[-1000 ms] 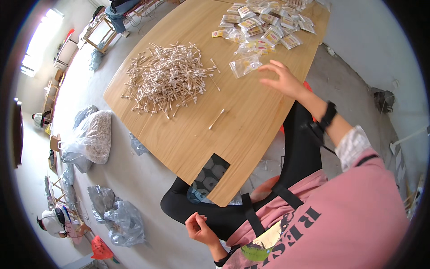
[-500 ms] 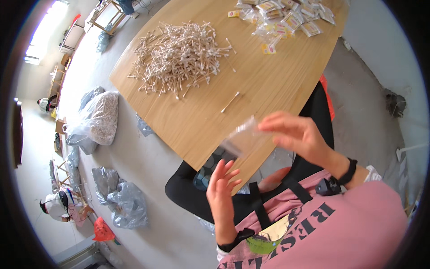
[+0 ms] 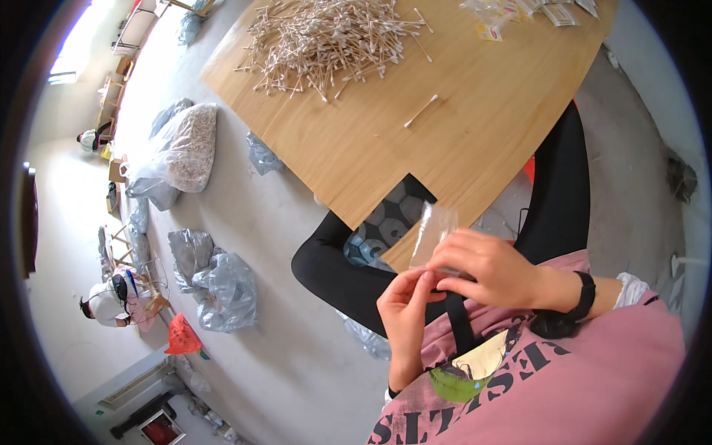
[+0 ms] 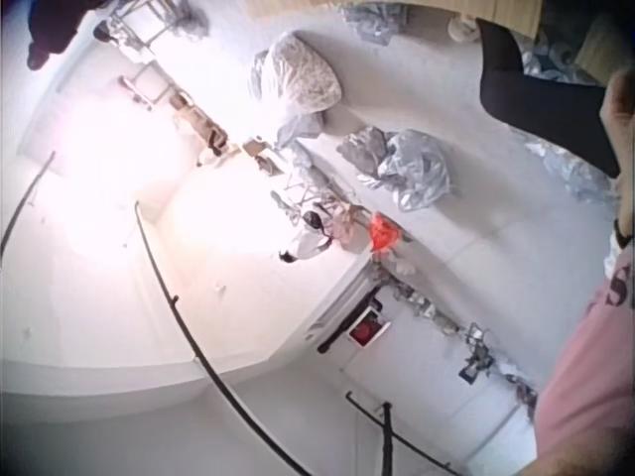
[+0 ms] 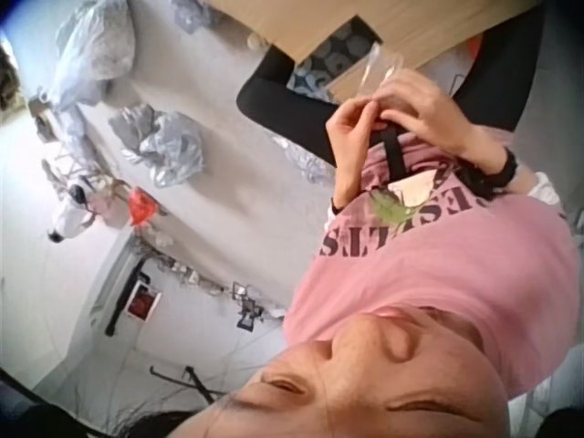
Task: Arranging cotton swabs in a row and packaging them into small plastic bags.
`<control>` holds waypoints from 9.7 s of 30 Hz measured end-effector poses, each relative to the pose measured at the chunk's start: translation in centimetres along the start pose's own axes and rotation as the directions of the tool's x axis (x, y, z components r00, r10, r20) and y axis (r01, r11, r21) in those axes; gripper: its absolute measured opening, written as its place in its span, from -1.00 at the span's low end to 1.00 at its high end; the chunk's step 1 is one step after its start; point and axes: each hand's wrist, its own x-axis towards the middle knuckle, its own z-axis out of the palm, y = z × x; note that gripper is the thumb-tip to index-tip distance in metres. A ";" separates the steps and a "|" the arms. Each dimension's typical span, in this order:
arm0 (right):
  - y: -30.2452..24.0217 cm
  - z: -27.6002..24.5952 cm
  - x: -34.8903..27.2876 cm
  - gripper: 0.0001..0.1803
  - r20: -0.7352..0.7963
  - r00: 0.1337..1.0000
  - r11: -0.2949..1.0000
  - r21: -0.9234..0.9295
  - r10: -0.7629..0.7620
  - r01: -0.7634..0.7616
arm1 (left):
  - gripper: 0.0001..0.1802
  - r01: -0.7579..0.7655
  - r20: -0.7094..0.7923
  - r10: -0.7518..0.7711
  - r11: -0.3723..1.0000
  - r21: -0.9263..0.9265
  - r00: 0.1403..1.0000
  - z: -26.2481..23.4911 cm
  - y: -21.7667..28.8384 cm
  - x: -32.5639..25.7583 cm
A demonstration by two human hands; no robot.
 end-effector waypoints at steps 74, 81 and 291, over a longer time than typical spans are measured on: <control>14.3 -13.5 18.6 -0.64 -0.051 0.998 0.739 -0.673 -0.034 -0.009 | -0.24 -0.524 0.369 0.545 0.155 0.838 0.752 2.6 5.1 10.9; 16.5 -15.5 23.1 -0.53 -0.266 0.957 0.868 -0.496 -0.114 -0.034 | -0.38 -0.546 0.329 0.555 0.285 0.788 0.764 5.5 5.6 14.1; 12.7 -6.3 5.0 -0.71 -0.514 0.853 0.954 -0.292 -0.091 -0.074 | 0.34 -0.235 0.293 0.361 -0.196 0.952 0.885 8.2 -0.2 12.6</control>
